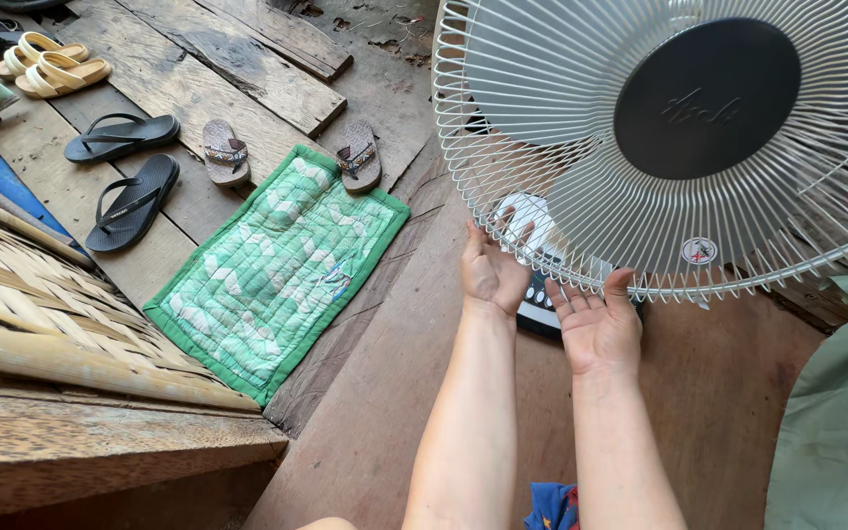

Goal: The person wipes the fan blades and base with a blue cloth, then attaches the front wire cage to the fan. They align the cage, press it into place, and secure the bottom clip to complete the assembly.

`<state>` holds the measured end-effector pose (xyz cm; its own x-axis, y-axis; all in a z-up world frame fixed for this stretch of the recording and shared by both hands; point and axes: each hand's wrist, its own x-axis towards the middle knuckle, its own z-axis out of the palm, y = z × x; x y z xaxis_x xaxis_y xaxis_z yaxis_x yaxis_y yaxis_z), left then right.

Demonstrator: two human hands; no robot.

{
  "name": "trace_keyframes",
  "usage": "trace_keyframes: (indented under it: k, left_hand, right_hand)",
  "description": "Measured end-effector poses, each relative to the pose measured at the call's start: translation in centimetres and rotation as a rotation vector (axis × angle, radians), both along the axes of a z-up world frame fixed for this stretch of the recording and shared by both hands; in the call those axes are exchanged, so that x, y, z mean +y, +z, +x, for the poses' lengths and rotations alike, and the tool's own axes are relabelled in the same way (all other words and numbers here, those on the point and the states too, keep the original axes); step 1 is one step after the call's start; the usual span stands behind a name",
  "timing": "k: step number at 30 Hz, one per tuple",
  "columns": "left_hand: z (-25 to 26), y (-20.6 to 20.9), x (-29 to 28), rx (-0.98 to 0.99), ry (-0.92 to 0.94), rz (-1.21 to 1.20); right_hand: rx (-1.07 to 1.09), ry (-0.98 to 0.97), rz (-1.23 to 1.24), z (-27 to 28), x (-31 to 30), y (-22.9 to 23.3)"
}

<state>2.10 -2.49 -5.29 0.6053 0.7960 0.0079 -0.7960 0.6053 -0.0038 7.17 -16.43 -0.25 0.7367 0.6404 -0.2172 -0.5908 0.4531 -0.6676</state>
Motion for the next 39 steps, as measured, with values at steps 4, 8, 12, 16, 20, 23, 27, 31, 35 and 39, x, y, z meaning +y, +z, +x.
trace_keyframes:
  k: [4, 8, 12, 16, 20, 23, 27, 31, 35, 39]
  left_hand:
    - [-1.0, 1.9, -0.7, -0.004, -0.083, 0.064]
    - [-1.2, 2.9, -0.8, 0.022, -0.115, 0.092]
    - [-1.0, 3.1, -0.9, -0.004, -0.114, 0.083]
    - [-0.3, 2.4, -0.8, -0.025, -0.122, 0.088]
    - [0.8, 2.1, -0.5, -0.044, -0.118, 0.061]
    - [2.3, 2.1, -0.2, -0.064, -0.086, 0.016]
    - [3.8, 1.6, 0.0, -0.112, -0.036, 0.046]
    - [4.2, 1.2, 0.3, -0.165, -0.031, 0.050]
    - [4.4, 1.0, 0.4, -0.093, -0.026, 0.032]
    - [4.0, 0.8, 0.3, -0.112, -0.042, 0.058]
  right_hand:
    - [-0.013, 0.023, 0.015, 0.2, -0.2, -0.4]
    - [0.008, 0.050, 0.002, 0.4, -0.5, -0.1]
    - [-0.015, 0.059, -0.015, 0.4, -0.3, 0.1]
    - [-0.017, 0.078, -0.014, 0.5, -0.5, 0.1]
    - [0.004, 0.094, -0.026, 0.4, -0.3, 0.0]
    - [-0.009, 0.106, -0.032, 0.8, -0.3, 0.0]
    - [-0.006, 0.097, -0.033, 1.2, -0.3, -0.4]
    - [0.009, 0.087, -0.028, 1.3, -0.1, -0.2]
    - [-0.013, 0.096, -0.032, 1.3, -0.1, 0.0]
    - [0.004, 0.087, -0.035, 0.9, -0.2, 0.1]
